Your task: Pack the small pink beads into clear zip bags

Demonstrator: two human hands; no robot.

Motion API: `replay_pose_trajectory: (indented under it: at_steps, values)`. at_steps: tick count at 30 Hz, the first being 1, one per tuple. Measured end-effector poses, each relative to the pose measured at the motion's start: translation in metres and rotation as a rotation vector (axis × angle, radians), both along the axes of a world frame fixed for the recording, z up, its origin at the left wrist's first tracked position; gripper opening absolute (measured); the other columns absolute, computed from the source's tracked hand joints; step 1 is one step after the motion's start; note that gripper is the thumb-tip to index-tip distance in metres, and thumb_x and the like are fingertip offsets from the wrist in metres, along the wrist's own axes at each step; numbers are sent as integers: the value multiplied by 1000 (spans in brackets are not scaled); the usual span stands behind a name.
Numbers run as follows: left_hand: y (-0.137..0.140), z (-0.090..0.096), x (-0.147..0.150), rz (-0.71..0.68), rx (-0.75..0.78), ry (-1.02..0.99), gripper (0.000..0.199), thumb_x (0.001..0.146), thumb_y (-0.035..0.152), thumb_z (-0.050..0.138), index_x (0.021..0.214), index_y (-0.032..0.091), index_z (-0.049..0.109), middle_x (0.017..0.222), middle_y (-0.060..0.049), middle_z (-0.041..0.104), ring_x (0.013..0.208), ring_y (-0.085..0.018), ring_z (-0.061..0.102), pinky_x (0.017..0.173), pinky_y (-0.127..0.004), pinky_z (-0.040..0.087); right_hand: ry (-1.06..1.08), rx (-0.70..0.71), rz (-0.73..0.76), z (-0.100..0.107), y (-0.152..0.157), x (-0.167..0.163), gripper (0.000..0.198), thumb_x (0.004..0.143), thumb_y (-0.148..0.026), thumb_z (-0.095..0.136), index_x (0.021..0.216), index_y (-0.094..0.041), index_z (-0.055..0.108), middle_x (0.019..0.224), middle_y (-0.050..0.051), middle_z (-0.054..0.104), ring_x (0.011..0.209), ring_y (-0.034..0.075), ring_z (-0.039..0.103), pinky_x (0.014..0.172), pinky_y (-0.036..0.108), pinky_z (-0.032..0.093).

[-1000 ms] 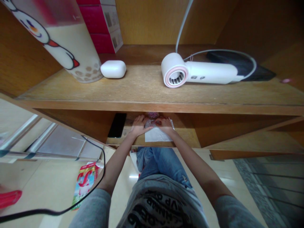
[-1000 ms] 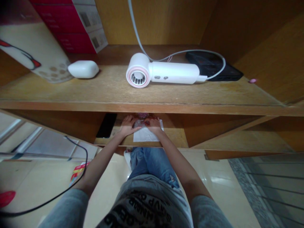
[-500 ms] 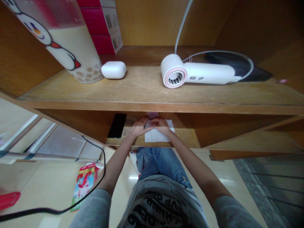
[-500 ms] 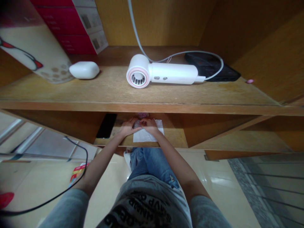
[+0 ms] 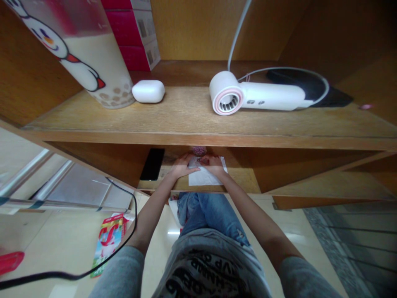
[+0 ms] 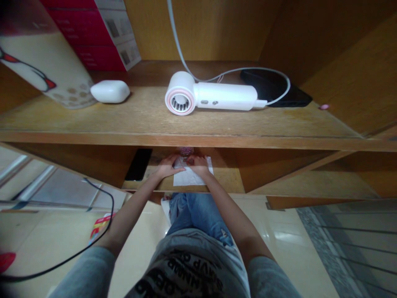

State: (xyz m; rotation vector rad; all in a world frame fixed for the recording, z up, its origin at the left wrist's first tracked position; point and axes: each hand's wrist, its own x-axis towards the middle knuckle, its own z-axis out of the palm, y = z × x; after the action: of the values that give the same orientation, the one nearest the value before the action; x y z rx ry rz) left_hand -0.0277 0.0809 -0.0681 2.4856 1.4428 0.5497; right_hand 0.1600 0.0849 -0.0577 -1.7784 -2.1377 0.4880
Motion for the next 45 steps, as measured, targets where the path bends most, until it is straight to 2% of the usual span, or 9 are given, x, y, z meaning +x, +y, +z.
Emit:
replay_pose_trajectory:
  at_steps: [5,15,20,24,30,35,41,45]
  values:
    - [2,-3,-1,-7,-9,-31,67,69,61,56,120,17,47,118,-11,55,107,-25,54,90,-35,43,-30,22,27,-3,0,-4,20,76,-40,57,80,-25,69,89,2,69,91,22,59,86,35,36]
    - [4,-4,-2,-1,-57,-60,76,64,59,62,127,20,44,125,-10,52,112,-25,51,94,-37,42,-23,30,16,-5,0,-2,19,77,-38,57,83,-26,69,88,2,70,89,20,59,85,33,35]
    - [5,-6,-3,53,-74,9,71,64,62,60,120,20,51,123,-11,53,111,-27,52,92,-37,43,-33,39,12,-7,0,-4,20,77,-40,56,81,-25,69,87,2,70,88,20,59,86,34,35]
    - [4,-7,-3,31,-64,-9,68,66,63,57,118,20,53,120,-11,55,109,-27,53,91,-37,44,-14,48,8,-6,-1,-4,19,76,-38,57,81,-25,69,86,1,70,86,20,60,85,34,36]
    - [4,-11,-4,49,-82,-22,68,68,64,54,119,20,49,124,-11,50,115,-27,48,92,-37,43,99,6,4,0,-4,0,18,76,-34,58,82,-22,69,83,1,70,73,16,61,73,27,41]
    - [4,-10,-4,27,-80,-36,66,68,63,54,118,21,50,120,-10,53,114,-27,48,93,-38,42,183,-1,12,0,-1,-6,16,77,-32,57,81,-22,69,79,0,70,70,14,61,68,23,42]
    - [3,-7,-4,12,-73,-36,64,70,64,53,117,20,51,117,-11,54,110,-27,51,92,-38,42,176,10,34,0,1,-8,15,77,-31,58,81,-22,69,76,0,69,68,14,61,68,24,43]
    - [3,-8,-3,5,-82,-44,63,70,63,53,117,21,50,120,-11,53,109,-27,51,92,-38,42,113,8,-39,2,2,-2,15,78,-28,57,85,-24,69,84,0,70,74,15,63,72,25,43]
